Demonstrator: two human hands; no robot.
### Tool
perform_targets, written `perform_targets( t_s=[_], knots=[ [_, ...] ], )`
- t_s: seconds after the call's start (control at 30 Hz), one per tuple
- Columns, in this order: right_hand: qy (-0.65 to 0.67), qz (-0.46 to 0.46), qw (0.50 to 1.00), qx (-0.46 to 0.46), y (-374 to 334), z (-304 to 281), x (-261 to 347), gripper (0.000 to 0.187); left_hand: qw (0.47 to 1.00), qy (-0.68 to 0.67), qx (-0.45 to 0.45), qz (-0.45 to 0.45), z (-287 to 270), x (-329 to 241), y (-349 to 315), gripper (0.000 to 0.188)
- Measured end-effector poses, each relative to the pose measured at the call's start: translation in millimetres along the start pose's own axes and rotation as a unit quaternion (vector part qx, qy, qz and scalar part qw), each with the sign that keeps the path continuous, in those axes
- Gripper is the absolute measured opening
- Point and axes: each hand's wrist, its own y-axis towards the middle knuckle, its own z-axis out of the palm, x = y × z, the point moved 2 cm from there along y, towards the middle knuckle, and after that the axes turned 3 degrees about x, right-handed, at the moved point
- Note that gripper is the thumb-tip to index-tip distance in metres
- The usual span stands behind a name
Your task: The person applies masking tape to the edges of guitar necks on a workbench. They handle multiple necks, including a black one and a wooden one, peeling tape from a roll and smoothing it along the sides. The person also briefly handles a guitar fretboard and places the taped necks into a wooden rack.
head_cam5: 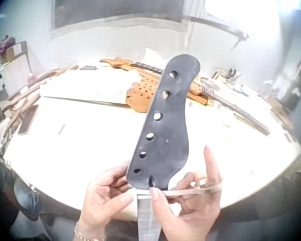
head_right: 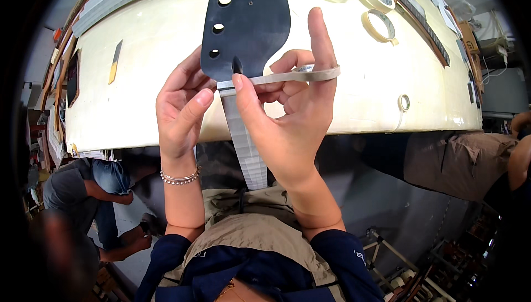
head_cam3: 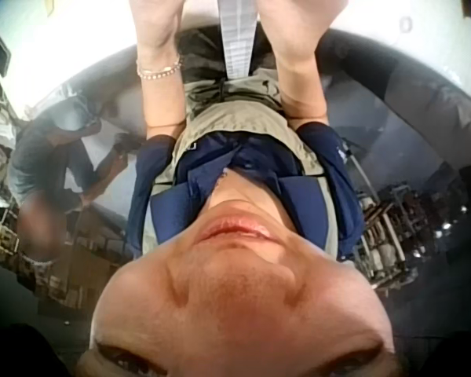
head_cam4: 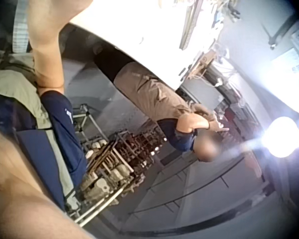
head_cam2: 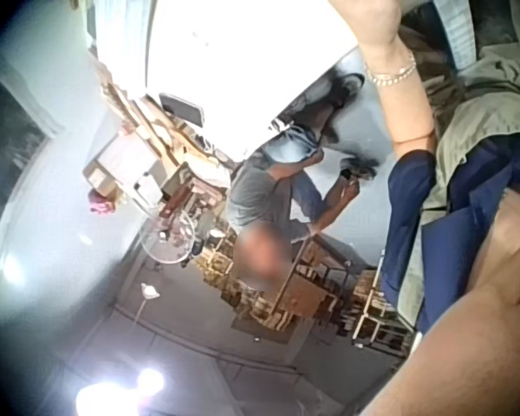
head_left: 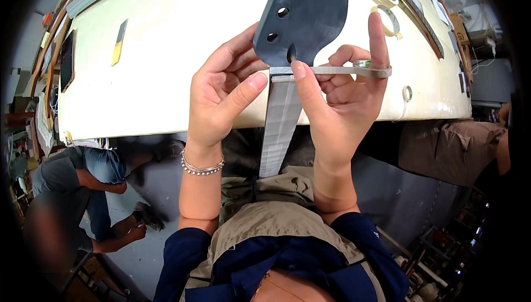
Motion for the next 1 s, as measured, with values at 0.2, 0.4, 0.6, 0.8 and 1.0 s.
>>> perform_targets(
  t_s=[0.2, 0.4, 0.6, 0.8, 1.0],
  knots=[
    [-0.013, 0.007, 1.000, 0.004, 1, 0, 0, 0.083, 1.000, -0.005, -0.010, -0.011, 0, 0, 0, 0.053],
    [-0.016, 0.007, 1.000, 0.006, 1, 1, 1, 0.083, 0.998, 0.001, -0.051, -0.037, 5, -3, 1, 0.049],
    [-0.146, -0.102, 0.983, -0.045, -2, -11, 0, 0.079, 0.994, 0.018, -0.081, -0.064, 7, -4, 4, 0.046],
    [-0.158, -0.034, 0.982, -0.100, -8, -39, -18, 0.061, 0.994, 0.047, -0.078, -0.058, 6, -6, 3, 0.045],
    [-0.161, -0.004, 0.981, -0.109, -6, -40, -25, 0.060, 0.992, 0.062, -0.085, -0.065, 7, -5, 3, 0.046]
  ],
)
